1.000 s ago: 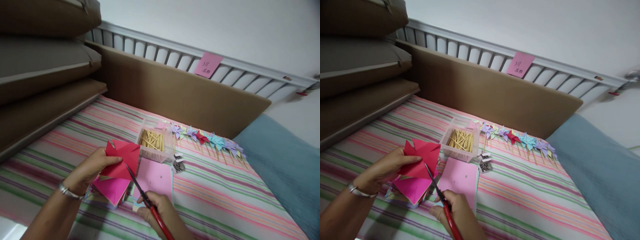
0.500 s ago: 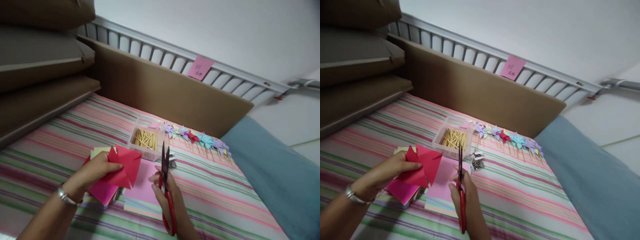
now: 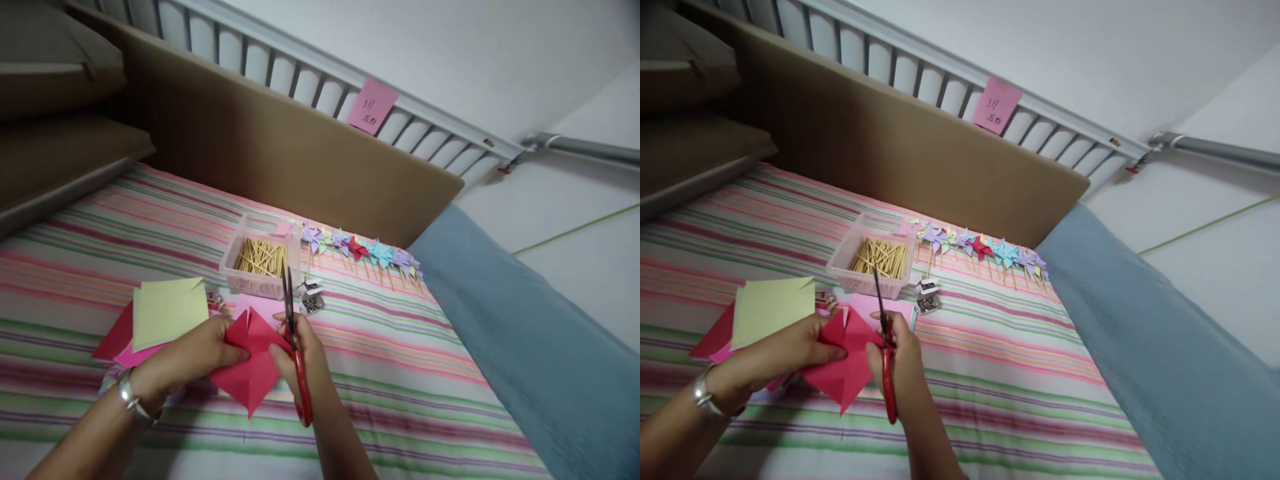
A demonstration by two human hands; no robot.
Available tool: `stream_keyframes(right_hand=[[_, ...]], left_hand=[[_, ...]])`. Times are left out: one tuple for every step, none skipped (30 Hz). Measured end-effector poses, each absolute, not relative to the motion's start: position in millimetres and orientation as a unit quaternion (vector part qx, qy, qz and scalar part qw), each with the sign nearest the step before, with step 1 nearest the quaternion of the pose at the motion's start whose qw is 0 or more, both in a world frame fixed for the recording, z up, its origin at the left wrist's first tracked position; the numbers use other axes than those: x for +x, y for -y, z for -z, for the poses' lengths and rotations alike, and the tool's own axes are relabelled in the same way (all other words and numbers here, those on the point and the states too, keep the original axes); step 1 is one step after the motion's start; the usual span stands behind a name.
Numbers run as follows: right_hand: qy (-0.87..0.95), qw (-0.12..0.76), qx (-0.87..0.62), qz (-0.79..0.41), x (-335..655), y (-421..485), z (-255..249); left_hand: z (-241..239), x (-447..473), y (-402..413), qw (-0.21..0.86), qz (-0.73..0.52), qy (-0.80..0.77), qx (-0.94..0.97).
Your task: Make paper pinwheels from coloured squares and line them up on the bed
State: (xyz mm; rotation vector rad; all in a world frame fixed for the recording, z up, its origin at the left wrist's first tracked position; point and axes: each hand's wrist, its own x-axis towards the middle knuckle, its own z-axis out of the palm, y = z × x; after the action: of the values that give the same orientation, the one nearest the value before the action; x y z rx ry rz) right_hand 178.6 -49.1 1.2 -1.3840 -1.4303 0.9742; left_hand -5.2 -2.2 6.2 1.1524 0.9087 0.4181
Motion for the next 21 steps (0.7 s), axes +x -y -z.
stream_keyframes(right_hand=[[0.56, 0.464, -0.563, -0.393, 178.5, 48.1, -0.6], [0.542, 0.485, -0.563, -0.393, 178.5, 47.2, 0.1], [0.521, 0.508, -0.562, -0.393, 178.6, 46.6, 0.7], [0.498, 0.533, -0.558, -0.394, 178.7, 46.4, 1.4], [0.475, 0.559, -0.553, -0.394, 178.5, 46.5, 2.1], [0.454, 0.583, -0.547, -0.393, 178.1, 46.8, 3.0], [0.437, 0.604, -0.541, -0.39, 177.3, 47.4, 4.0], [0.423, 0.622, -0.537, -0.383, 176.2, 48.1, 4.9], [0.415, 0.633, -0.535, -0.376, 174.8, 48.9, 5.8], [0.412, 0.639, -0.535, -0.367, 173.3, 49.6, 6.5], [0.413, 0.641, -0.538, -0.359, 171.6, 50.3, 6.8], [0.416, 0.639, -0.542, -0.352, 170.0, 50.9, 6.9], [0.42, 0.634, -0.548, -0.348, 168.5, 51.4, 6.7], [0.424, 0.628, -0.551, -0.348, 167.1, 51.6, 6.5], [0.427, 0.622, -0.554, -0.353, 166.1, 51.6, 6.5], [0.429, 0.615, -0.555, -0.361, 165.3, 51.3, 6.9], [0.432, 0.606, -0.554, -0.372, 164.9, 50.7, 7.9], [0.437, 0.596, -0.553, -0.384, 164.6, 49.9, 9.6], [0.445, 0.584, -0.551, -0.397, 164.5, 48.8, 12.0], [0.457, 0.57, -0.548, -0.407, 164.4, 47.8, 14.9], [0.472, 0.555, -0.546, -0.414, 164.0, 46.9, 18.1]], left_hand=[[-6.9, -5.5, 1.5, 0.731, -0.206, -0.411, 0.504], [-7.6, -5.9, 1.0, 0.738, -0.227, -0.412, 0.485], [-8.5, -5.8, 0.9, 0.744, -0.247, -0.412, 0.465], [-9.4, -4.9, 1.2, 0.747, -0.268, -0.415, 0.444], [-10.3, -2.9, 2.3, 0.752, -0.292, -0.417, 0.419], [-11.2, 0.4, 4.2, 0.758, -0.318, -0.417, 0.388], [-11.9, 5.1, 6.8, 0.765, -0.345, -0.412, 0.354], [-12.5, 10.8, 10.1, 0.772, -0.37, -0.404, 0.322], [-12.8, 17.3, 13.8, 0.777, -0.392, -0.394, 0.296], [-12.9, 24.0, 17.6, 0.778, -0.409, -0.386, 0.279], [-12.8, 30.3, 21.0, 0.776, -0.422, -0.383, 0.27], [-12.4, 35.7, 23.8, 0.771, -0.432, -0.385, 0.266], [-11.9, 39.7, 25.6, 0.763, -0.442, -0.391, 0.263], [-11.4, 41.8, 26.1, 0.755, -0.449, -0.399, 0.262], [-10.8, 41.7, 25.4, 0.747, -0.454, -0.408, 0.265], [-10.5, 39.5, 23.3, 0.737, -0.458, -0.417, 0.27], [-10.5, 35.2, 20.2, 0.727, -0.462, -0.426, 0.277], [-11.1, 29.0, 16.3, 0.716, -0.464, -0.437, 0.286], [-12.5, 21.3, 11.8, 0.705, -0.464, -0.448, 0.296], [-14.6, 12.5, 7.2, 0.692, -0.465, -0.462, 0.304], [-17.3, 3.2, 2.6, 0.676, -0.465, -0.481, 0.308]])
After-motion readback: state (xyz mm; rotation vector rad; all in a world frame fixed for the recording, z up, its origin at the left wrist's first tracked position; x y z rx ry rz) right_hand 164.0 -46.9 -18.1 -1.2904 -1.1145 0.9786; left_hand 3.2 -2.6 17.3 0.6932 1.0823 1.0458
